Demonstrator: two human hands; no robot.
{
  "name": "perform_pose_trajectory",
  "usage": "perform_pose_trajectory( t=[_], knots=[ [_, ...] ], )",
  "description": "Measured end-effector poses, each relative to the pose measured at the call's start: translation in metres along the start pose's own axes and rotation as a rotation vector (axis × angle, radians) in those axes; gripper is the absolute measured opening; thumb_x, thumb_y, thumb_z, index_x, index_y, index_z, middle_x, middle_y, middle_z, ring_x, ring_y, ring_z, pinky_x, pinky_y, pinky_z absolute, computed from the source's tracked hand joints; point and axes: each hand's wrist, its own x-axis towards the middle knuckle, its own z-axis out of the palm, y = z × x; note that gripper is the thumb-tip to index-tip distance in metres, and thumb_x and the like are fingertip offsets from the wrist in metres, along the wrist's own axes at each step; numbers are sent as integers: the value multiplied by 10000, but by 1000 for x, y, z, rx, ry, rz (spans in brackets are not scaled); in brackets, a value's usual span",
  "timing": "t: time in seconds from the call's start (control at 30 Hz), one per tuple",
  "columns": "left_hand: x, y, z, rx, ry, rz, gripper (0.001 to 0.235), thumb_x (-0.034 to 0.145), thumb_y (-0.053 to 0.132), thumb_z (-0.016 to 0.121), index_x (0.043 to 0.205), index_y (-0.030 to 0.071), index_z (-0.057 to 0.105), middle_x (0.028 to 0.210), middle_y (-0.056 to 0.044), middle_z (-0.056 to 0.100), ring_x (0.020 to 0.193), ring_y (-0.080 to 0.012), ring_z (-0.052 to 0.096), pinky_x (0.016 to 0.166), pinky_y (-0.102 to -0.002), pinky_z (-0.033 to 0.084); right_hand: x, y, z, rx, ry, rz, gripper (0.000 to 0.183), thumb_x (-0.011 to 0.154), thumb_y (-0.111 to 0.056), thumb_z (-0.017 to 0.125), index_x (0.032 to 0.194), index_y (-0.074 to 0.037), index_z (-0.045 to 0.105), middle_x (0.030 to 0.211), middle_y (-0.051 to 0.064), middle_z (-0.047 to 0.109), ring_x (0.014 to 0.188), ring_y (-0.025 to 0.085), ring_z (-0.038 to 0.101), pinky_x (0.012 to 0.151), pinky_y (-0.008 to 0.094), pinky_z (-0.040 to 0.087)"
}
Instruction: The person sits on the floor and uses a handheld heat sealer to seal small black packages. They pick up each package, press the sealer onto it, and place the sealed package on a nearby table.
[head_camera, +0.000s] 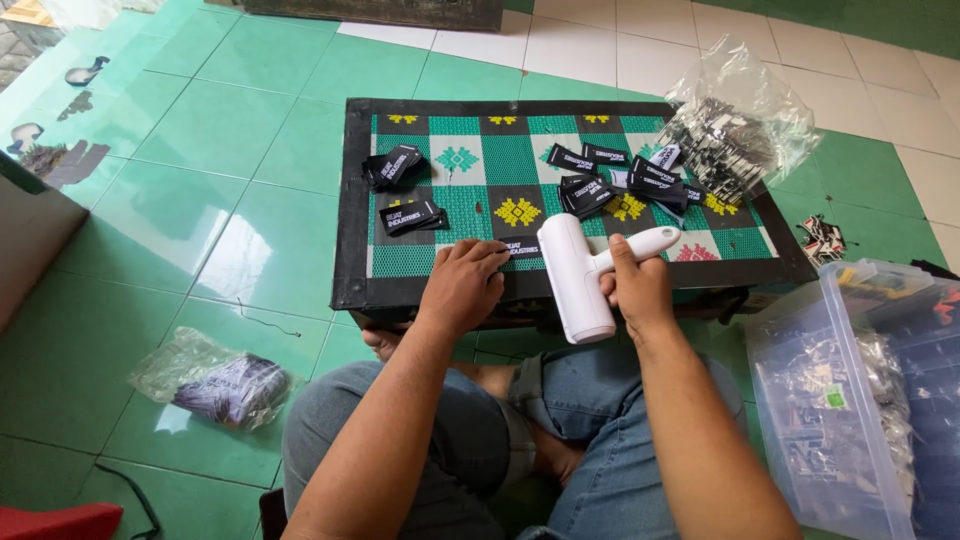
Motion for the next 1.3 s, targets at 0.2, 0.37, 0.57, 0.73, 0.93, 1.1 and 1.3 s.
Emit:
perform_pose_trajectory(
  t=[0.2, 0.37, 0.57, 0.73, 0.93, 1.1, 1.3],
  knots=[
    [0, 1, -2, 1, -1, -7, 353, 992, 283, 556, 1293, 186, 712, 1367, 18, 623, 1335, -183, 494, 1079, -348, 375, -6, -13, 2, 69, 22, 0, 483, 1088, -334, 590, 708, -36, 611, 452, 74, 542, 293, 112, 475, 340, 227, 394],
    [-1, 4, -5, 3, -5, 0, 357, 994, 286, 562, 1300, 173, 706, 1363, 12, 620, 1332, -192, 498, 1081, -358, 383, -20, -15, 24, 119, -21, 12, 458, 1070, -334, 590, 722, -35, 599, 469, 95, 558, 304, 127, 483, 339, 232, 396],
    [-1, 0, -5, -5, -13, 0, 376, 988, 309, 572, 1319, 183, 699, 1381, 16, 619, 1350, -190, 497, 1087, -367, 381, -26, -24, 31, 104, -78, 20, 468, 1060, -329, 605, 704, -25, 602, 453, 103, 552, 290, 129, 478, 319, 232, 387],
    [0, 1, -7, -5, -14, -5, 371, 989, 299, 578, 1319, 179, 698, 1379, 14, 621, 1345, -190, 503, 1086, -369, 389, -20, -23, 18, 36, -66, 14, 479, 1059, -341, 610, 698, -27, 613, 454, 101, 560, 294, 130, 486, 319, 237, 387],
    [0, -2, -2, -18, -6, 0, 368, 975, 307, 598, 1309, 197, 710, 1373, 21, 630, 1342, -190, 505, 1074, -363, 390, -9, -16, 3, -10, -30, 3, 510, 1071, -344, 602, 668, -31, 619, 446, 88, 549, 293, 122, 476, 325, 238, 379],
    [-1, 1, -5, -17, -4, -8, 377, 964, 301, 600, 1309, 192, 707, 1380, 18, 625, 1342, -194, 504, 1075, -369, 393, -7, -14, 1, 36, 33, 1, 492, 1079, -333, 599, 689, -33, 615, 455, 91, 549, 296, 127, 479, 326, 240, 387],
    [0, 3, -11, -24, -30, -16, 374, 982, 306, 606, 1325, 200, 706, 1386, 26, 629, 1352, -184, 499, 1083, -359, 383, -22, -22, 28, 139, -55, 19, 468, 1055, -350, 607, 722, -20, 611, 470, 113, 574, 299, 131, 497, 325, 231, 400]
  ],
)
